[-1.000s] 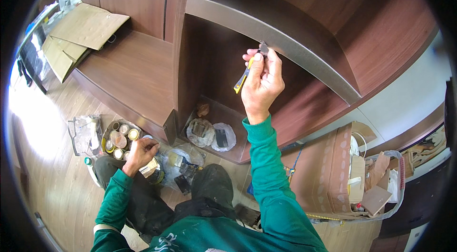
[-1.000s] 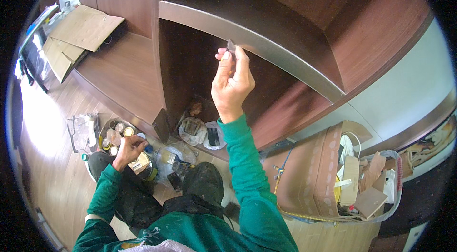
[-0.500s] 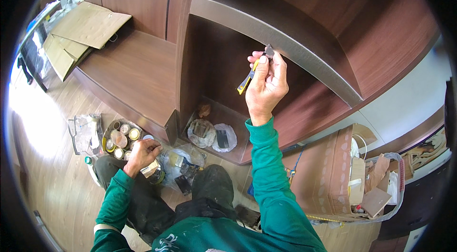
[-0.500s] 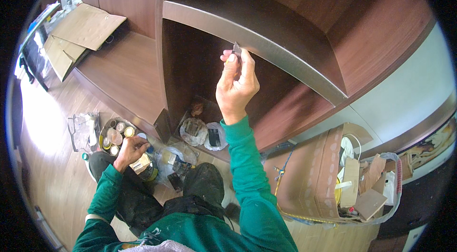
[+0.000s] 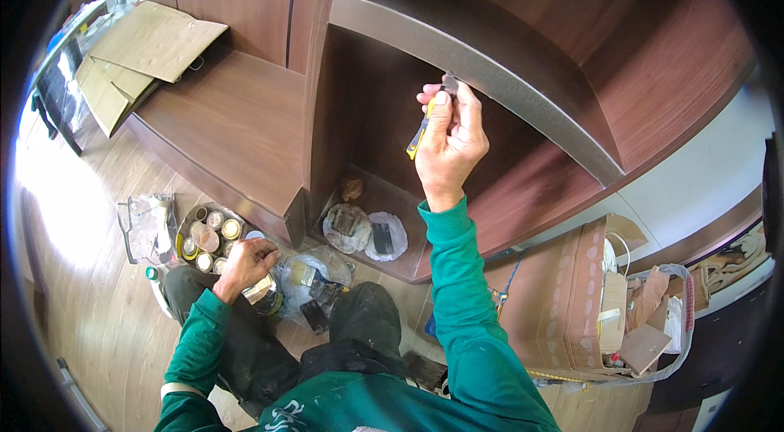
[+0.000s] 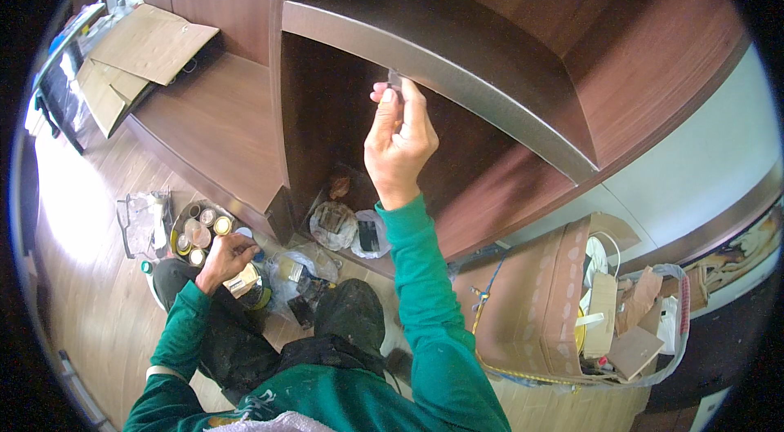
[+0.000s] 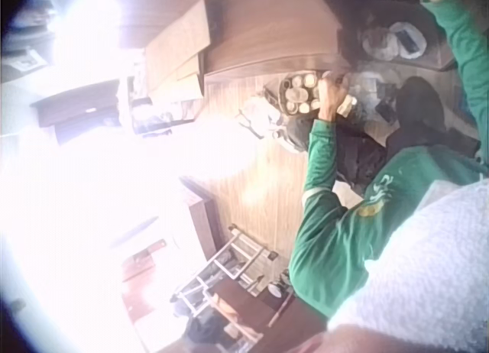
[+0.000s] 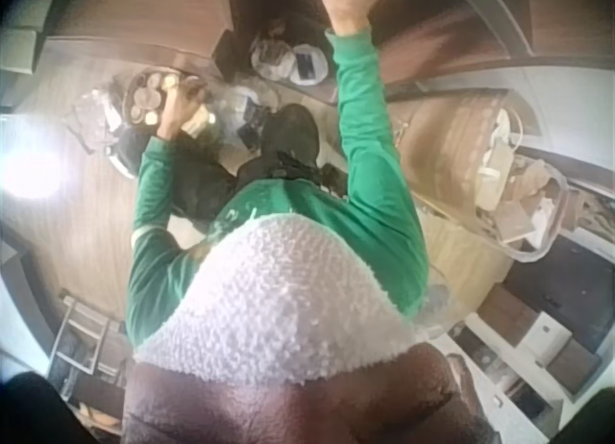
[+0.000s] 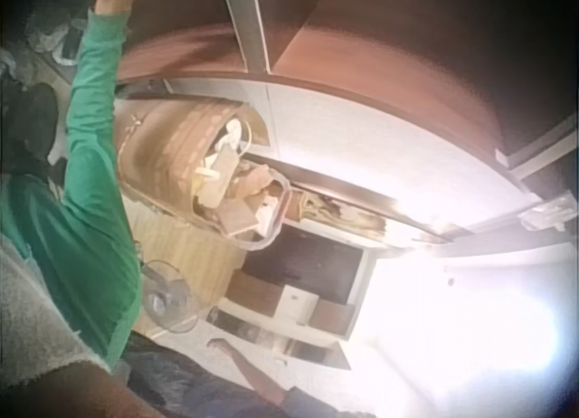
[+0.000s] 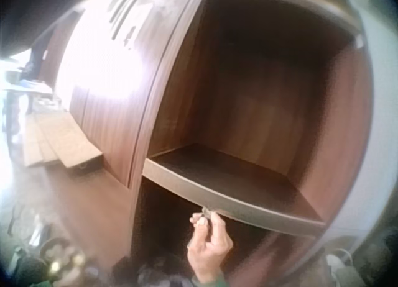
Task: The person uses a utility knife to trim the edge of a wooden cabinet shelf. They repeatedly scrape and cut along the curved edge, occasionally pausing to adjust the blade or reposition their hands.
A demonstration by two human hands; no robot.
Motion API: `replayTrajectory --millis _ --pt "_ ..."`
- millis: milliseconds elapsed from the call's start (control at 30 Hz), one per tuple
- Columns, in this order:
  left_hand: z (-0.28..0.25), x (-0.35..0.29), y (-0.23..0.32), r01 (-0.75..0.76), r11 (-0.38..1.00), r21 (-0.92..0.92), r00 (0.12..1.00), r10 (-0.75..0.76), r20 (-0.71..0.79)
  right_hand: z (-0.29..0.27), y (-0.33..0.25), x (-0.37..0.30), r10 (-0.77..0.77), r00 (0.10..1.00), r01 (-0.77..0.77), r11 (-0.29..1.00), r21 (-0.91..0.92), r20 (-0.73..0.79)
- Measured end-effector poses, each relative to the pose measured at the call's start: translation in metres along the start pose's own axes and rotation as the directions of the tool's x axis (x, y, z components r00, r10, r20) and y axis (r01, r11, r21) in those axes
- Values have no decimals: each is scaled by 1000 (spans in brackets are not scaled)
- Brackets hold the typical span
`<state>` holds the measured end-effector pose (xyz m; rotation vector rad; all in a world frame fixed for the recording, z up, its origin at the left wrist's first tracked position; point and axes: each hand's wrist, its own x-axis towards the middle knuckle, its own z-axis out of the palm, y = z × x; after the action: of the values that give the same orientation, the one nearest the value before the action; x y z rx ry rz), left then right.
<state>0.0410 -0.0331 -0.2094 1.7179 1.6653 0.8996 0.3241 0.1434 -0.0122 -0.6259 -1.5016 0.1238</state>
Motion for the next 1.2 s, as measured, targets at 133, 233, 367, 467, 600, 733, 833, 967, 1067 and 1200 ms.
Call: replayTrajectory --millis 133,233,367,467,600,733,833,967,1067,1200 --pt "-2 0 0 -33 999 27 999 33 -7 7 1 1 -47 993 52 998 45 -106" --pt "-4 -1 2 -14 999 50 1000 14 -3 11 1 0 -22 995 29 997 76 -99" --pt "-6 -3 4 -1 998 57 1000 0 19 12 3 0 -33 992 38 998 43 -119" --pt "-7 -4 5 23 999 48 999 -24 22 13 5 0 -38 986 49 997 66 -164" --pt "-8 -4 7 -35 997 67 999 33 23 14 5 1 -56 994 58 998 25 -93" --pt "-10 -5 10 -27 999 47 999 26 21 15 3 0 -30 988 45 994 96 -151" --pt "-10 -5 10 -22 998 56 999 20 35 20 3 2 -40 998 42 999 24 -50" --pt "-11 -5 6 -24 994 107 999 21 35 21 4 2 -39 993 47 997 68 -112" --pt "-11 -6 3 -38 996 85 999 36 26 20 3 1 -27 990 39 996 81 -142" --pt "-8 -5 1 -79 991 110 996 76 39 24 3 2 -28 999 27 1000 -3 -36"
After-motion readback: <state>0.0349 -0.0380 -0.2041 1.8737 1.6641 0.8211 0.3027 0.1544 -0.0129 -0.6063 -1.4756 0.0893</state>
